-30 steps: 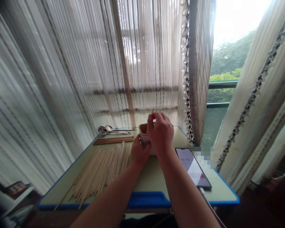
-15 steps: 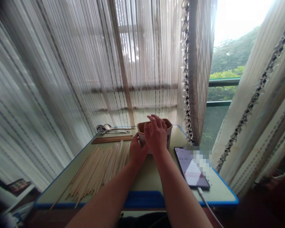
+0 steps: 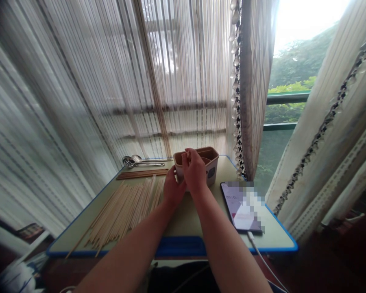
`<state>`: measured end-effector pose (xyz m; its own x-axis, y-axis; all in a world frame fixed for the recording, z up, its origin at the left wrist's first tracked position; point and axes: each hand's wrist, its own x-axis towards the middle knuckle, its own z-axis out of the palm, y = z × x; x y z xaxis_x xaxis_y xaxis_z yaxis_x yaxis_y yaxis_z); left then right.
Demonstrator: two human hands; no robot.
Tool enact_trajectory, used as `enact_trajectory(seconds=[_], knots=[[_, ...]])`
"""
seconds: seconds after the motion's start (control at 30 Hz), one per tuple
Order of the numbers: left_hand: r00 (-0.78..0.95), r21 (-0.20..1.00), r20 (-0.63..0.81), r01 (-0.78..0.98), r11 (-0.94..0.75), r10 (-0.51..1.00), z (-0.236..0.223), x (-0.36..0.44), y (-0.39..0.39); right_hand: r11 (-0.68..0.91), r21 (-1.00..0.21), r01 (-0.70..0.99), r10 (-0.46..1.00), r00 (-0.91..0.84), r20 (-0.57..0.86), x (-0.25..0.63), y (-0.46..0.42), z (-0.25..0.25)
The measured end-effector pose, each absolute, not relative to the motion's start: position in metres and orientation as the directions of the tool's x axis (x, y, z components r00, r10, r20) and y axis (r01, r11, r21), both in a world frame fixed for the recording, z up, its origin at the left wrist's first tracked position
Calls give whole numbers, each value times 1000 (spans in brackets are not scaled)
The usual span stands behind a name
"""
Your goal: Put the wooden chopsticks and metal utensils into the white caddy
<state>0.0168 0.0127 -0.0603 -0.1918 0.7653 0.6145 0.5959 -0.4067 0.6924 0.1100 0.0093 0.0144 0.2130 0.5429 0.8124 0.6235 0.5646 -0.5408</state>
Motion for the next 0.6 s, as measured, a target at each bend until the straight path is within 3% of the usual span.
enact_trajectory(seconds=[0.2,0.4,0.5,0.6], knots=[[-193,698,607,593,-401,771,-60,17,12,481,-471,740,529,183,828,118,11,15],[-181,682,628,596,-423,757,-63,19,12,455,-475,754,511,216,832,122,16,12],[-159,648,657,619,-444,737,-66,19,14,451,-472,758,506,219,834,120,17,9],[-161,582,721,669,-463,674,-67,19,17,485,-424,765,408,231,883,117,14,8]])
